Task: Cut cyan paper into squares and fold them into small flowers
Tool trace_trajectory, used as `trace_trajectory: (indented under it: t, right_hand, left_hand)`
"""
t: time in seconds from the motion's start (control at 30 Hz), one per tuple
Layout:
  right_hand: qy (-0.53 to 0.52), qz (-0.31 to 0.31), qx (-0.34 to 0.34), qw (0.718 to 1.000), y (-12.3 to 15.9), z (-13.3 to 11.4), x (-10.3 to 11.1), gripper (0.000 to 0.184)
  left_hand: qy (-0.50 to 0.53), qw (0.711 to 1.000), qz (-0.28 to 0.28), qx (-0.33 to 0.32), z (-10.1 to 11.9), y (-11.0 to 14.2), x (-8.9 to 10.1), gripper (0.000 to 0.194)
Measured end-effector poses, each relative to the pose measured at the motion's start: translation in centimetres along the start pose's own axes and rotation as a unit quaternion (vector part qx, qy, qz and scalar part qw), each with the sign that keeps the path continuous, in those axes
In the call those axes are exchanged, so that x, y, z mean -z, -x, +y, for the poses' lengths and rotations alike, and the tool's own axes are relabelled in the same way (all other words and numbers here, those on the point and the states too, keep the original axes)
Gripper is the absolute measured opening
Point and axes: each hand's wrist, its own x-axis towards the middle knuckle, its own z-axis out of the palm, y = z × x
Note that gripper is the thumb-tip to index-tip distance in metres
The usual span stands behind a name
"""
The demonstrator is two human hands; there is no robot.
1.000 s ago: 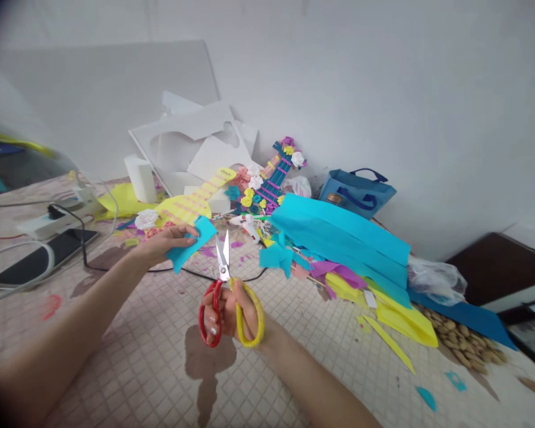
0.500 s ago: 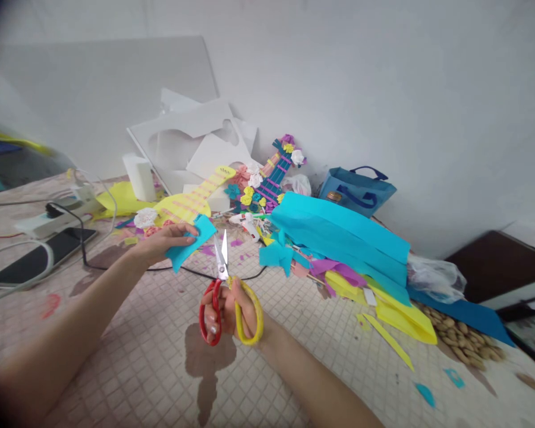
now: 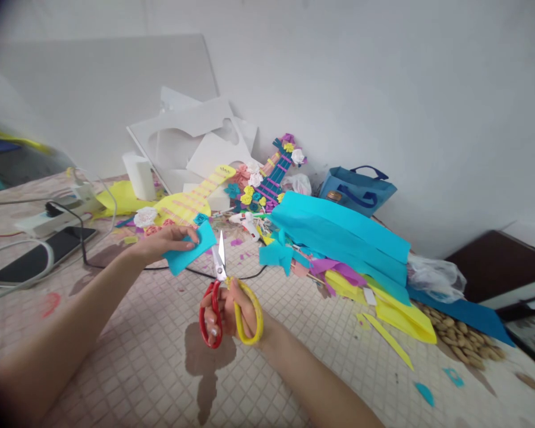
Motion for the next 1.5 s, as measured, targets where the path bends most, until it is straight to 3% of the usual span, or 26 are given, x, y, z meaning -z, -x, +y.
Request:
trace_trajectory:
  t: [0.3, 0.6, 1.5]
  right_hand:
    - [0.018, -0.002, -0.012, 1.000, 0.1, 0.3, 0.1, 0.067]
    - [0.012, 0.011, -0.020, 1.000, 0.0, 0.3, 0.4, 0.067]
    - [-0.002, 0.092, -0.041, 0.995, 0.1, 0.3, 0.0, 0.059]
  left_hand:
    - [-0.062, 0.998, -0.026, -0.004, 1.4, 0.7, -0.1, 0.020]
    - [-0.120, 0.991, -0.047, -0.026, 1.4, 0.6, 0.1, 0.021]
    - [-0.118, 0.992, -0.035, -0.034, 1.4, 0.6, 0.1, 0.020]
